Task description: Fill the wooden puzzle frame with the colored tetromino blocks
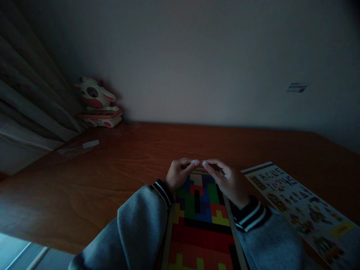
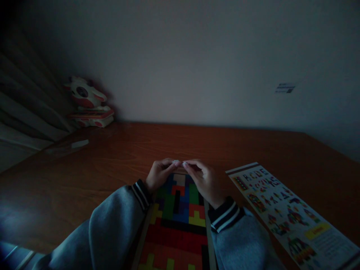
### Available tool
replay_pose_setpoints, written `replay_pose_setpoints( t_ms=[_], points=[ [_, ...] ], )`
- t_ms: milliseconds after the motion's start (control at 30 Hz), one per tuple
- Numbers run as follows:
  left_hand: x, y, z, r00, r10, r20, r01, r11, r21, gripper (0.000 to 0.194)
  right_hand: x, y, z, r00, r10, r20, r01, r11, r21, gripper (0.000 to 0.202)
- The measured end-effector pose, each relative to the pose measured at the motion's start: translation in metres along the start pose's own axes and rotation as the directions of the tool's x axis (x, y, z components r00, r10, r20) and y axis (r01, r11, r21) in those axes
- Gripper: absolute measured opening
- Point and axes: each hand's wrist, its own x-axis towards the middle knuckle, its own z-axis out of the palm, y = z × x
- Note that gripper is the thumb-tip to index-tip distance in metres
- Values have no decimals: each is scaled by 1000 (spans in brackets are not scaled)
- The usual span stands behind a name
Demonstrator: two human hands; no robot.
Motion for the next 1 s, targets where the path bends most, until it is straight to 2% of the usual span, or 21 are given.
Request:
replay_pose_setpoints(
  t_ms=[133,200,267,367,467,567,733,833,933,1000],
  points=[
    [3,-2,-1,984,-103,-147,90,992,-91,41,-1,9,3,998,57,-29,-58,998,-14,31],
    [4,-4,-2,963,-138,-232,115,987,-109,40,-2,13,7,999,41,2,-41,997,-67,29],
    [5,-5,-3,946,-177,-271,148,981,-126,40,-1,16,12,997,14,75,-4,992,-128,21],
    [6,-6,-2,941,-208,-268,171,973,-153,41,0,16,18,983,-5,183,46,974,-221,12],
    [6,-8,-1,946,-198,-258,155,972,-179,40,0,15,21,970,-37,240,123,927,-356,10],
    [6,-9,0,952,-182,-245,137,972,-189,38,0,16,22,969,-76,237,191,837,-513,13],
    [6,-9,0,964,-165,-210,131,977,-168,38,0,16,24,981,-56,186,162,766,-622,19],
    [5,-10,0,972,-148,-181,120,980,-160,38,1,15,22,988,-77,137,145,785,-602,17],
    [4,-11,1,985,-109,-135,95,990,-101,37,1,13,15,989,-128,68,145,879,-453,20],
    [2,-10,2,990,-95,-104,90,995,-51,37,1,11,10,984,-161,80,178,920,-350,28]
  ],
)
